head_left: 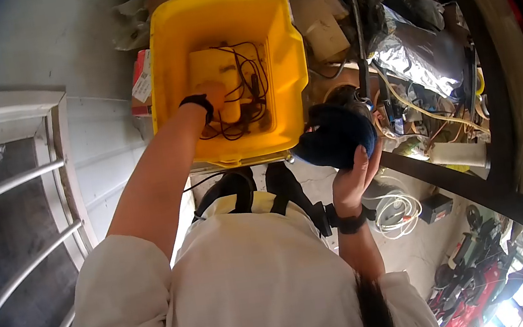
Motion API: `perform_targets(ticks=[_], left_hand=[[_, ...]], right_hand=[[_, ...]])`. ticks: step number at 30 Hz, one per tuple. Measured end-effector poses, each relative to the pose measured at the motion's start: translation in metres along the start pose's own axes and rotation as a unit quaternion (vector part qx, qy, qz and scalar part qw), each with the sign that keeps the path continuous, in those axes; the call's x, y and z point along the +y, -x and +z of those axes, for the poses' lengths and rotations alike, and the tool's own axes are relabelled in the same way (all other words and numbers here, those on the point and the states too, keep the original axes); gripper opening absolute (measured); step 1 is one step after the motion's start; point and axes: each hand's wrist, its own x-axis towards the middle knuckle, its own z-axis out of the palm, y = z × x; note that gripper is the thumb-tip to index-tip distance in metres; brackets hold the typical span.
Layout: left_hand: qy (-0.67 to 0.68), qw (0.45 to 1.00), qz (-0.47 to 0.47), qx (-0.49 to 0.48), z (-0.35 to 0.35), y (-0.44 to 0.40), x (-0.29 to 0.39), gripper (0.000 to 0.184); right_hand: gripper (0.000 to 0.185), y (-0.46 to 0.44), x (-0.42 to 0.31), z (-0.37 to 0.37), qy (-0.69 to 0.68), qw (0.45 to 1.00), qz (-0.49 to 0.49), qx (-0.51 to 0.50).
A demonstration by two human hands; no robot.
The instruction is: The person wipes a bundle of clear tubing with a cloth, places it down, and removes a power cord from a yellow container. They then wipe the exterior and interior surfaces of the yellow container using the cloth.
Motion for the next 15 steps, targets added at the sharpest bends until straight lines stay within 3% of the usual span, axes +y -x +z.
perform_targets(ticks=[3,7,9,11,13,15], left_hand=[[-0.047,0.999,0.018,-0.011,0.009,-0.006,-0.004,0.023],[0.102,0.983,0.133,0.071,-0.02,0.004,-0.014,0.024],[0.223,0.947,0.164,0.163,-0.031,0.014,-0.024,0.026],[0.34,0.901,0.189,0.191,-0.053,0.041,-0.024,0.028],[0.438,0.849,0.178,0.236,-0.081,0.086,-0.02,0.027],[0.451,0.819,0.154,0.319,-0.109,0.148,-0.013,0.024]], right_hand=[[0.04,0.0,0.001,0.001,0.009,1.0,-0.018,0.021],[0.041,-0.004,-0.006,0.004,-0.034,0.998,0.005,0.045],[0.044,-0.016,-0.023,0.009,-0.143,0.989,-0.01,0.034],[0.059,-0.024,-0.037,0.011,-0.124,0.992,0.012,0.007],[0.058,-0.027,-0.05,0.015,-0.151,0.988,0.017,0.012],[0.057,-0.029,-0.041,0.012,-0.055,0.998,-0.033,0.013]])
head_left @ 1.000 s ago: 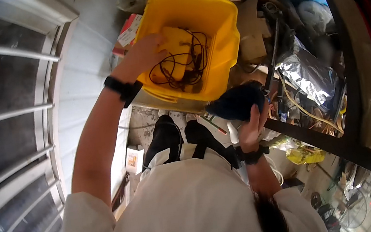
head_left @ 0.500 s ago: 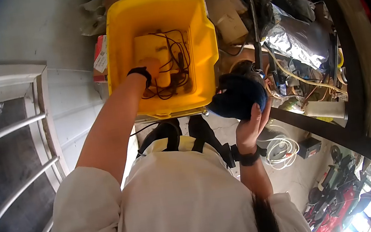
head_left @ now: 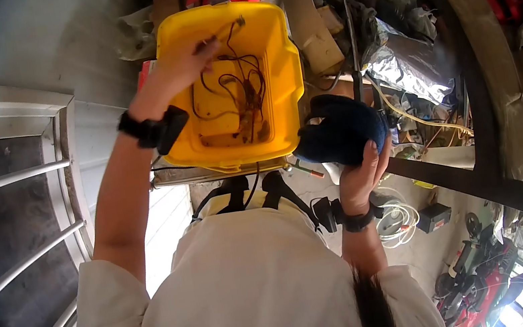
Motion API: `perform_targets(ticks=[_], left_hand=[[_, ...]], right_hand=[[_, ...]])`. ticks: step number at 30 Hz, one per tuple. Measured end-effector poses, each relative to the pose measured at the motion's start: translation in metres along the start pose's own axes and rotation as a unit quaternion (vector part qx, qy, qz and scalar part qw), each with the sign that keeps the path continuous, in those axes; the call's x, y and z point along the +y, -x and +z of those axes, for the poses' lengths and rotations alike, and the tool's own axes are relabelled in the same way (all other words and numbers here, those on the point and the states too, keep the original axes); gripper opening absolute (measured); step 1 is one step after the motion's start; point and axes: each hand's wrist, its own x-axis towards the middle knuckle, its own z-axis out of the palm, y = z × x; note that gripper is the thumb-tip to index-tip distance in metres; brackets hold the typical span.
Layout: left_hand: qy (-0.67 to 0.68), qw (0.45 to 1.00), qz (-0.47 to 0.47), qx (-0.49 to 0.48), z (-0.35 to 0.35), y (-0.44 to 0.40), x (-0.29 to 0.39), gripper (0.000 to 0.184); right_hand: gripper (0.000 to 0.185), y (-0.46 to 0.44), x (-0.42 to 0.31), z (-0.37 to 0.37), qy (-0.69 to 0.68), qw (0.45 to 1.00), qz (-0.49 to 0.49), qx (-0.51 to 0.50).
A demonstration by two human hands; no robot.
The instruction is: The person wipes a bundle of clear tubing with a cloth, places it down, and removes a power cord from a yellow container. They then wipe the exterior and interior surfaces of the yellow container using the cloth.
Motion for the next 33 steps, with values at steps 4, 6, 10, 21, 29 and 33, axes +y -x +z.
perform_targets(ticks=[4,6,10,21,29,33], left_hand=[[0.02,0.97,0.19,0.149,-0.036,0.059,0.067,0.026],[0.041,0.935,0.298,0.187,-0.056,0.075,0.082,0.026],[0.116,0.921,0.281,0.243,-0.08,0.084,0.081,0.026],[0.187,0.831,0.321,0.413,-0.087,0.173,0.091,0.026],[0.177,0.865,0.175,0.436,-0.028,0.217,0.042,0.028],[0.218,0.864,0.145,0.431,0.005,0.237,0.031,0.028]], right_hand=[[0.044,-0.013,-0.004,-0.017,0.047,0.997,0.055,-0.04],[0.041,-0.02,-0.026,-0.01,0.051,0.993,-0.091,-0.059],[0.027,-0.03,-0.061,0.021,-0.074,0.992,-0.101,-0.007],[0.026,-0.044,-0.088,0.032,-0.319,0.929,0.146,-0.114],[0.046,-0.058,-0.058,0.001,-0.594,0.712,0.242,-0.286],[0.04,-0.049,-0.064,0.012,-0.544,0.738,0.306,-0.256]])
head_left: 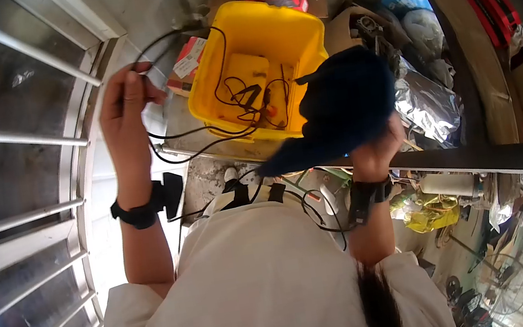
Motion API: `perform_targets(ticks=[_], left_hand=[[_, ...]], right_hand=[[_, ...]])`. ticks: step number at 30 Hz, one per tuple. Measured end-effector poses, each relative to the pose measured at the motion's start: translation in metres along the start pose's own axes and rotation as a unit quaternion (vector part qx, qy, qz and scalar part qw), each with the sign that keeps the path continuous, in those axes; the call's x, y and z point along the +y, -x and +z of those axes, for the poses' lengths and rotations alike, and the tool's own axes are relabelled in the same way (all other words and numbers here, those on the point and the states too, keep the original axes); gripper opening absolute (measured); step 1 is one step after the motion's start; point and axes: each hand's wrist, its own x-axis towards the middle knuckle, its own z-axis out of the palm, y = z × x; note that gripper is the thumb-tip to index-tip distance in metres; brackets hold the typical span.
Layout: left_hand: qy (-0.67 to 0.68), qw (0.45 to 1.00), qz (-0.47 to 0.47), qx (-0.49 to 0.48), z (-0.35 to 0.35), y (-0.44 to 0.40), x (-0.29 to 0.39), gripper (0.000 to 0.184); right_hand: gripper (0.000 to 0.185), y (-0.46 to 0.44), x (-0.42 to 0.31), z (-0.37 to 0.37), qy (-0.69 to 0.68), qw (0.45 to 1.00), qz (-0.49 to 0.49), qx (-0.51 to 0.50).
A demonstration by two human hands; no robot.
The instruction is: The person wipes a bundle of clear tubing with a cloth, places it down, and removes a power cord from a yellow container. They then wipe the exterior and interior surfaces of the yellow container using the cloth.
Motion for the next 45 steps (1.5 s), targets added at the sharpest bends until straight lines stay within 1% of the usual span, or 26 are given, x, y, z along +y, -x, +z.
perform_targets(ticks=[3,4,7,8,9,11,13,14,17,18,22,24,26,27,28,31,32,34,35,37,38,40,41,43,44,45], left_hand=[[0.002,1.0,-0.03,-0.009,0.012,0.022,-0.002,0.026],[0.007,0.999,-0.038,-0.021,0.012,0.027,-0.008,0.025],[0.019,0.998,-0.053,-0.034,0.026,0.043,-0.009,0.028],[0.011,0.998,-0.047,-0.035,0.031,0.048,-0.008,0.028],[0.001,0.998,-0.051,-0.026,0.035,0.054,-0.008,0.025],[-0.054,0.997,-0.033,-0.047,0.045,0.066,-0.006,0.02],[-0.164,0.985,0.02,-0.048,0.056,0.077,0.0,0.017],[-0.169,0.983,0.005,-0.076,0.053,0.081,-0.005,0.018],[-0.139,0.988,-0.005,-0.073,0.048,0.087,-0.008,0.015],[-0.149,0.987,-0.033,-0.047,0.048,0.089,-0.008,0.015],[-0.123,0.989,-0.069,0.047,0.045,0.093,-0.016,0.014],[-0.175,0.984,-0.006,0.022,0.047,0.094,-0.018,0.015],[-0.197,0.979,0.043,-0.01,0.047,0.094,-0.023,0.016],[-0.2,0.979,0.03,-0.015,0.048,0.094,-0.022,0.016],[-0.204,0.979,0.018,-0.021,0.048,0.094,-0.02,0.016],[-0.213,0.975,-0.031,-0.059,0.05,0.094,-0.014,0.015],[-0.216,0.972,-0.05,-0.076,0.051,0.095,-0.011,0.015],[-0.242,0.964,-0.084,-0.079,0.053,0.093,-0.005,0.016],[-0.254,0.959,-0.101,-0.08,0.053,0.09,-0.004,0.016],[-0.24,0.964,-0.099,-0.059,0.047,0.084,-0.012,0.018],[-0.232,0.966,-0.098,-0.049,0.044,0.083,-0.014,0.019],[-0.19,0.972,-0.113,-0.076,0.039,0.082,-0.009,0.024],[-0.169,0.974,-0.12,-0.09,0.037,0.082,-0.007,0.027],[-0.193,0.971,-0.065,-0.126,0.035,0.087,-0.016,0.032],[-0.205,0.967,-0.038,-0.144,0.035,0.09,-0.021,0.035],[-0.209,0.964,-0.034,-0.164,0.036,0.094,-0.024,0.038]], right_hand=[[0.053,-0.006,0.024,0.01,0.13,0.991,-0.009,-0.042],[0.059,-0.004,0.03,0.019,0.128,0.99,0.001,-0.065],[0.059,0.012,0.058,0.053,0.282,0.955,-0.054,-0.076],[0.058,0.018,0.072,0.059,0.306,0.943,-0.087,-0.101],[0.057,0.021,0.087,0.064,0.318,0.939,-0.08,-0.099],[0.055,0.026,0.109,0.072,0.341,0.933,-0.065,-0.095],[0.05,0.02,0.115,0.074,0.319,0.947,-0.01,-0.037],[0.048,0.016,0.118,0.075,0.308,0.951,0.019,-0.009],[0.04,0.007,0.121,0.065,0.168,0.984,0.058,0.026],[0.032,0.006,0.119,0.06,0.106,0.991,0.076,0.031],[0.032,0.001,0.118,0.052,0.008,0.969,0.247,-0.002],[0.035,-0.002,0.122,0.053,-0.033,0.941,0.335,-0.03],[0.038,-0.002,0.126,0.052,0.053,0.946,0.307,-0.092],[0.039,-0.002,0.126,0.052,0.096,0.944,0.292,-0.122],[0.039,-0.003,0.124,0.055,0.151,0.946,0.261,-0.122],[0.041,-0.012,0.11,0.065,0.234,0.938,0.215,-0.135],[0.042,-0.014,0.11,0.066,0.211,0.944,0.213,-0.135],[0.046,-0.019,0.109,0.067,0.164,0.955,0.208,-0.135],[0.049,-0.019,0.107,0.069,0.127,0.952,0.233,-0.152],[0.055,-0.016,0.103,0.073,0.051,0.94,0.283,-0.185],[0.06,-0.013,0.105,0.072,0.083,0.936,0.276,-0.202],[0.068,-0.008,0.11,0.068,0.147,0.926,0.26,-0.232],[0.067,-0.009,0.112,0.064,0.207,0.915,0.238,-0.253],[0.064,-0.011,0.116,0.054,0.323,0.88,0.193,-0.289],[0.057,-0.011,0.117,0.051,0.351,0.877,0.183,-0.275],[0.051,-0.012,0.117,0.049,0.378,0.872,0.172,-0.26]])
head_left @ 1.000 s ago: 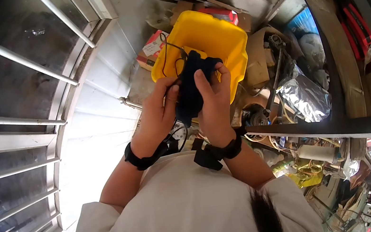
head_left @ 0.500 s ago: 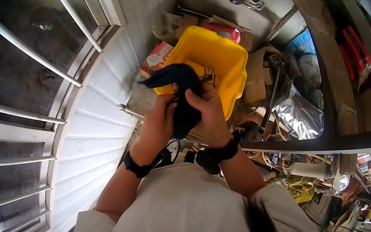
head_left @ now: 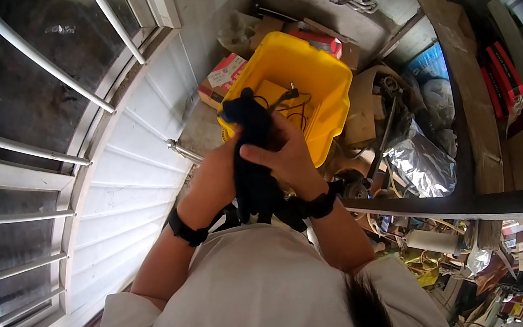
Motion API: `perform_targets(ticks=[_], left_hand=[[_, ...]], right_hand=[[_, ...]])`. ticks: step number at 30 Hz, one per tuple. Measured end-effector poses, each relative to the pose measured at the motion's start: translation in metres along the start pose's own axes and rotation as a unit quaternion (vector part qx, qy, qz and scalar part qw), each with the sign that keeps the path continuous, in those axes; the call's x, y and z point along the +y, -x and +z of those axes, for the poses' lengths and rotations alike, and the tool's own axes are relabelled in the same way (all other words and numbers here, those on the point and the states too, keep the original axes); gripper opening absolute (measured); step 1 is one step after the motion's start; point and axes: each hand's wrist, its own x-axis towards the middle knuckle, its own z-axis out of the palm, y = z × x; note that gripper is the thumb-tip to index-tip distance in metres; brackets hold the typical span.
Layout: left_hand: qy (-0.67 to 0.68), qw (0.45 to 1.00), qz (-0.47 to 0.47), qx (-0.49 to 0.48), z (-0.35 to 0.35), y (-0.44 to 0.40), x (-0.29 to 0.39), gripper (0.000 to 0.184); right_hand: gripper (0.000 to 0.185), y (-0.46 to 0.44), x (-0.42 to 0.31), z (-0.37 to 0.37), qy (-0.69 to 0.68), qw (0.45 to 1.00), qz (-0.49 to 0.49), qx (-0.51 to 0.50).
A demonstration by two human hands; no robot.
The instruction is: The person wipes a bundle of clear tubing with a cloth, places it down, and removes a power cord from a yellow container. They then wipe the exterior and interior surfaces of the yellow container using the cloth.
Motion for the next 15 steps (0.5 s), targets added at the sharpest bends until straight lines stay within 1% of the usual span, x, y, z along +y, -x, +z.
perform_targets(ticks=[1,2,3,4,5,6,7,8,10,12,13,14,15], left_hand=[[-0.005,1.0,0.007,-0.019,0.003,0.003,-0.002,0.04],[-0.01,0.999,0.014,-0.037,0.005,0.005,-0.003,0.043],[-0.013,0.999,-0.009,-0.052,0.003,0.003,0.004,0.036],[-0.039,0.998,-0.022,-0.036,-0.003,0.0,0.009,0.031],[-0.065,0.997,-0.037,-0.02,-0.01,-0.001,0.013,0.027],[-0.09,0.995,-0.052,-0.004,-0.016,0.0,0.014,0.023],[-0.011,0.996,-0.022,0.08,-0.022,0.003,0.015,0.019],[0.001,0.991,-0.018,0.134,-0.032,0.002,0.022,0.02],[-0.066,0.983,0.047,0.163,-0.043,-0.006,0.036,0.022],[0.015,0.993,0.019,0.112,-0.039,-0.014,0.049,0.023],[0.054,0.995,0.003,0.088,-0.036,-0.018,0.052,0.024],[0.006,0.999,-0.002,0.041,-0.034,-0.022,0.048,0.025],[-0.019,0.999,-0.026,0.023,-0.034,-0.025,0.051,0.025]], right_hand=[[0.045,-0.001,0.002,-0.002,0.027,0.999,0.004,0.02],[0.04,-0.001,0.004,-0.003,0.022,0.998,-0.006,0.058],[0.035,-0.002,0.007,-0.004,0.016,0.995,-0.017,0.096],[0.03,-0.004,0.008,-0.004,0.011,0.991,-0.028,0.134],[0.03,-0.007,0.006,-0.008,-0.004,0.988,-0.036,0.149],[0.03,-0.008,0.0,-0.009,-0.005,0.99,-0.038,0.135],[0.03,-0.008,-0.011,-0.008,-0.006,0.992,-0.04,0.123],[0.03,-0.008,-0.018,-0.006,-0.008,0.993,-0.041,0.113],[0.031,-0.006,-0.02,-0.002,0.104,0.992,-0.031,0.065],[0.032,-0.006,-0.014,0.008,0.227,0.973,-0.034,0.008],[0.033,-0.006,-0.011,0.012,0.25,0.966,-0.056,-0.015],[0.033,-0.006,-0.006,0.015,0.272,0.958,-0.077,-0.038],[0.033,-0.006,-0.002,0.018,0.294,0.949,-0.099,-0.06]])
